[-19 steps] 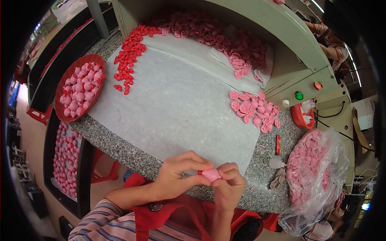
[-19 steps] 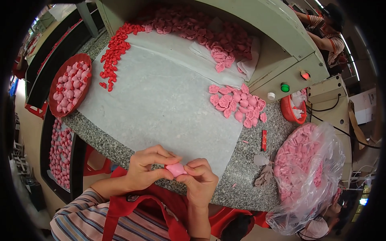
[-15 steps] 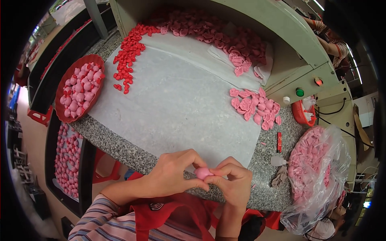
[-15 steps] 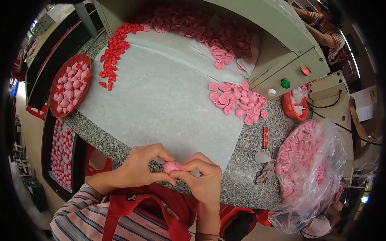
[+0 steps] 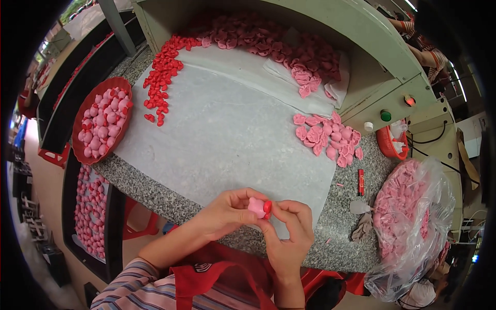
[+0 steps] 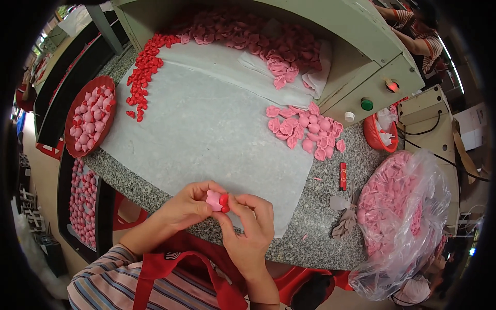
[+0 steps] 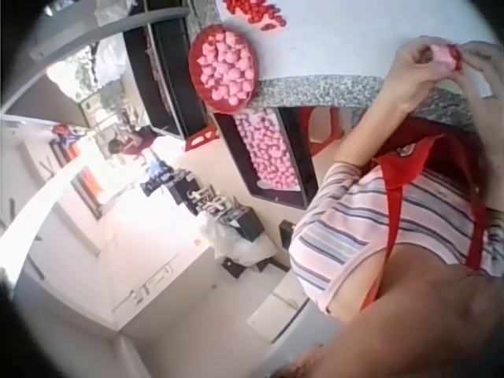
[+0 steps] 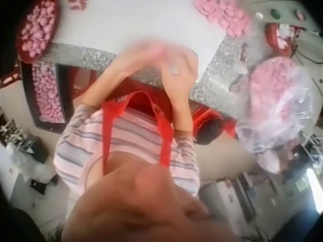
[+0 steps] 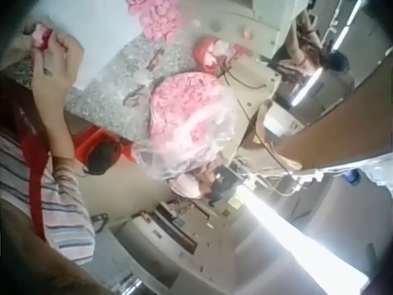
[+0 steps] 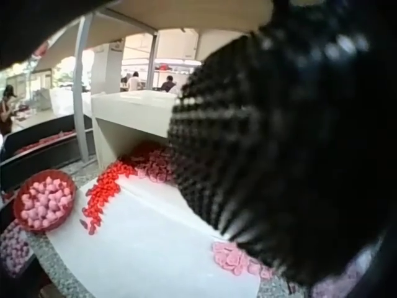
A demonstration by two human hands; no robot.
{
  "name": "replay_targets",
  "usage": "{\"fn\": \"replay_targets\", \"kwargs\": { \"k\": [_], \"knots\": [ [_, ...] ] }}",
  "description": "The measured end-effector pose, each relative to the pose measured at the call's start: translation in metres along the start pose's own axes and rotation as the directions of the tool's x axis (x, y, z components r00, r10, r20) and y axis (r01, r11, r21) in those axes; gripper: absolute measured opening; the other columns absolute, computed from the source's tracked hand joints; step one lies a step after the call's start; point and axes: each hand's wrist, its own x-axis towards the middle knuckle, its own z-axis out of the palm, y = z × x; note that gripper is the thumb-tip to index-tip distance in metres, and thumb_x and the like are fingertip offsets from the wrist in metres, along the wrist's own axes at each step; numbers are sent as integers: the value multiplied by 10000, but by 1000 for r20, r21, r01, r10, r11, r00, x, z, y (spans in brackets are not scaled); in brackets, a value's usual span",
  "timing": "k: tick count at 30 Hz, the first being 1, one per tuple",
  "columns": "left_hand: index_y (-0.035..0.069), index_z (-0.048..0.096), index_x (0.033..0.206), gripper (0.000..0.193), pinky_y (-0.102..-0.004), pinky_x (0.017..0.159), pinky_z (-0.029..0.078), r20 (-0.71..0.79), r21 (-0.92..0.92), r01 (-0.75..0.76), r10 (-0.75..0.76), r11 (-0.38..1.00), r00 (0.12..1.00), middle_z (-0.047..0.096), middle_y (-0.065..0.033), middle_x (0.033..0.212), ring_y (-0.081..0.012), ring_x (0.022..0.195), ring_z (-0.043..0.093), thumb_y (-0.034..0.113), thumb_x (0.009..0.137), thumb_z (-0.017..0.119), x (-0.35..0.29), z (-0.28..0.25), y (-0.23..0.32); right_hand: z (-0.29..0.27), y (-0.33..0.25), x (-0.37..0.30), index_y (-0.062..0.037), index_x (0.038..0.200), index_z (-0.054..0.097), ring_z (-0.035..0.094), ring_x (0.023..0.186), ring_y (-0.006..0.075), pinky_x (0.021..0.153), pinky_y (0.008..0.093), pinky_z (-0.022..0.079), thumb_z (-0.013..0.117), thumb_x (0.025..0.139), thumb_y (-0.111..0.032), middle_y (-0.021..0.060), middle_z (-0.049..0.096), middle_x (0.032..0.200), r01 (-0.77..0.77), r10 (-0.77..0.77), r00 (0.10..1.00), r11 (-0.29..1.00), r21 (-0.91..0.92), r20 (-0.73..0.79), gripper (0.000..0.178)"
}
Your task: Assembling and organizing small pink and red plastic components at a factory workbench.
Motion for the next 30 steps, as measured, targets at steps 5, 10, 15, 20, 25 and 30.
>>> {"fn": "replay_targets", "kwargs": {
  "k": [5,10,15,20,25,30],
  "knots": [
    [5,534,1091,452,-296,812,468,-35,273,66,-58,960,998,597,-99,996,-166,909,580,61,692,739,-2,10,18,-7,4,10,-19,1057,585,549,898,217,770,284,443,764,564,0,118,525,1046,108,-112,982,994,30,149,525],
    [-13,524,1104,416,-279,823,460,37,324,-18,7,946,999,579,-95,1027,-162,933,572,13,721,683,-10,10,-1,13,-6,6,-19,1297,364,485,1115,290,905,353,416,846,532,-183,167,517,1164,-297,186,947,823,484,263,920],
    [-51,522,1122,347,-278,829,453,169,230,-141,104,963,980,583,-100,1039,-154,932,567,10,788,592,-9,3,-14,19,-2,2,-8,1202,491,606,948,252,773,311,503,824,570,-193,176,571,1095,-148,89,975,944,296,201,737],
    [-56,531,1108,314,-270,815,453,140,196,-201,176,960,975,594,-95,1013,-140,908,569,53,816,569,-9,1,-22,21,-11,4,25,1112,538,593,920,176,779,275,475,696,642,-34,159,592,1092,-185,142,973,952,243,184,499],
    [-56,533,1101,318,-258,790,456,154,193,-219,191,956,969,598,-86,989,-130,885,569,112,835,575,-9,3,-22,25,-9,3,14,1083,555,603,852,158,731,258,480,692,650,-47,144,620,1014,-128,99,987,963,238,129,458],
    [-47,535,1094,359,-253,772,461,72,144,-156,147,977,987,591,-68,966,-126,855,570,182,825,602,-8,-3,-26,23,-15,7,4,1015,593,611,766,137,675,254,487,695,659,-69,118,643,895,-235,212,966,958,164,151,378]
  ]
}}
